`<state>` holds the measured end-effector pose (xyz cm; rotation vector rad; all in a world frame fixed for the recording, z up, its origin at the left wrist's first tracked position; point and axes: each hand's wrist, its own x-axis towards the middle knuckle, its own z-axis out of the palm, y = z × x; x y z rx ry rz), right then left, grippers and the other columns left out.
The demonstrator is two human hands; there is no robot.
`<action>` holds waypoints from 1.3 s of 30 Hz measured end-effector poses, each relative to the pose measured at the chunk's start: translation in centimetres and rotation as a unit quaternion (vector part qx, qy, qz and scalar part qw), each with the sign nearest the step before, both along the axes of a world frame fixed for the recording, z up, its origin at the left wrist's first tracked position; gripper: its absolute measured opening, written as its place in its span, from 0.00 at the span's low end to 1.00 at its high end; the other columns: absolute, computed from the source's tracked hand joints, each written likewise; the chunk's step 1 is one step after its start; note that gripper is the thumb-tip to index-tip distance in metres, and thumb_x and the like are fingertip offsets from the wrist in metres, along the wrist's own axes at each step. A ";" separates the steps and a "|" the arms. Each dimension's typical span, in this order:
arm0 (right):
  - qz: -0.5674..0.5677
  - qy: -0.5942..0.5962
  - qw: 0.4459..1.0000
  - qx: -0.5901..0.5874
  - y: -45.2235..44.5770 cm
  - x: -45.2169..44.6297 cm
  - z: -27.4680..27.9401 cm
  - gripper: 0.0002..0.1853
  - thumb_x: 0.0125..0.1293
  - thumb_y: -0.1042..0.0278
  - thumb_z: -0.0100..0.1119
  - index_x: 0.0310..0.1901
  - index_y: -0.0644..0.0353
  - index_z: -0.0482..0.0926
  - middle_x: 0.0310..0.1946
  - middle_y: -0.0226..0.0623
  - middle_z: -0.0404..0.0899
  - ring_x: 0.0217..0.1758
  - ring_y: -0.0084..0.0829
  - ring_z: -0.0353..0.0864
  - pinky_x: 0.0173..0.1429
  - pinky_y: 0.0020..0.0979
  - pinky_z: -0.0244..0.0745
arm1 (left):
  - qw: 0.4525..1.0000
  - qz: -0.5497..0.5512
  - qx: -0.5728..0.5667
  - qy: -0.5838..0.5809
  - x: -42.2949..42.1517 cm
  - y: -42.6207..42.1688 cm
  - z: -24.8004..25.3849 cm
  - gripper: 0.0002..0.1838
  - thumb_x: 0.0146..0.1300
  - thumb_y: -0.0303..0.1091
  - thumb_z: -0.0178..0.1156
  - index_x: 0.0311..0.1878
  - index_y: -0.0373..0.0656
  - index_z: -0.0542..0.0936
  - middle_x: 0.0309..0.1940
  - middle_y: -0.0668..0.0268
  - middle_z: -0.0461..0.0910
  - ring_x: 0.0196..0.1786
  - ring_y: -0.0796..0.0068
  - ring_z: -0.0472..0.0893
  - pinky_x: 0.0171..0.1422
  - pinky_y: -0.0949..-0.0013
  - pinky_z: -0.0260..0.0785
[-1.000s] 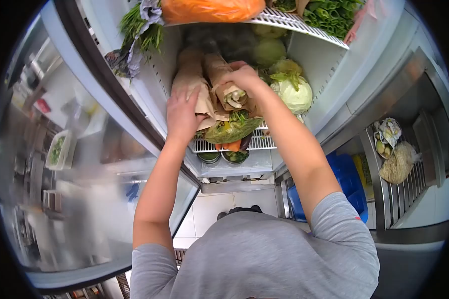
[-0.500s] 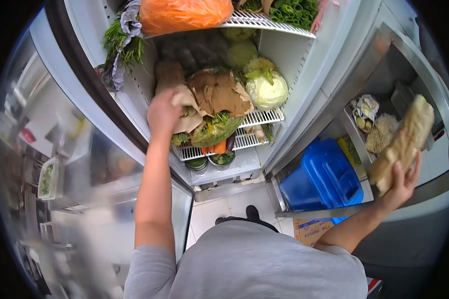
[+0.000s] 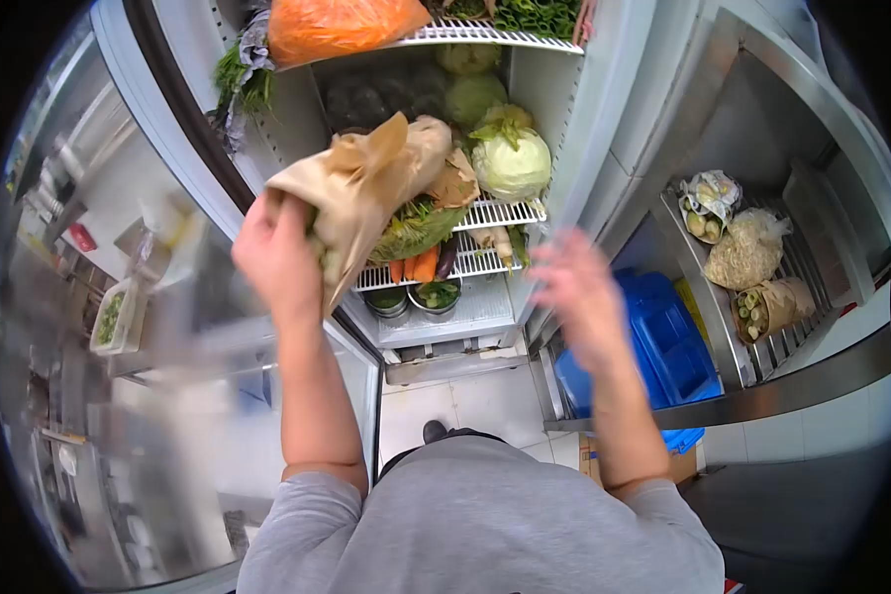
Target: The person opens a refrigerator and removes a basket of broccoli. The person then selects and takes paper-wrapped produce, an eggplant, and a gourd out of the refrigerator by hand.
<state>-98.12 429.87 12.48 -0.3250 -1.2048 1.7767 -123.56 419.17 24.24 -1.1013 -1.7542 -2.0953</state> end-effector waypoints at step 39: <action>-0.153 -0.545 0.796 0.216 11.1 -27.1 2.0 0.41 0.49 0.45 0.65 0.61 0.57 0.61 0.59 0.56 0.62 0.60 0.46 0.66 0.58 0.40 0.67 | 0.705 0.318 -0.367 0.517 -5.1 -22.2 -11.3 0.13 0.49 0.20 0.54 0.39 0.44 0.78 0.52 0.60 0.74 0.52 0.58 0.74 0.53 0.61 0.65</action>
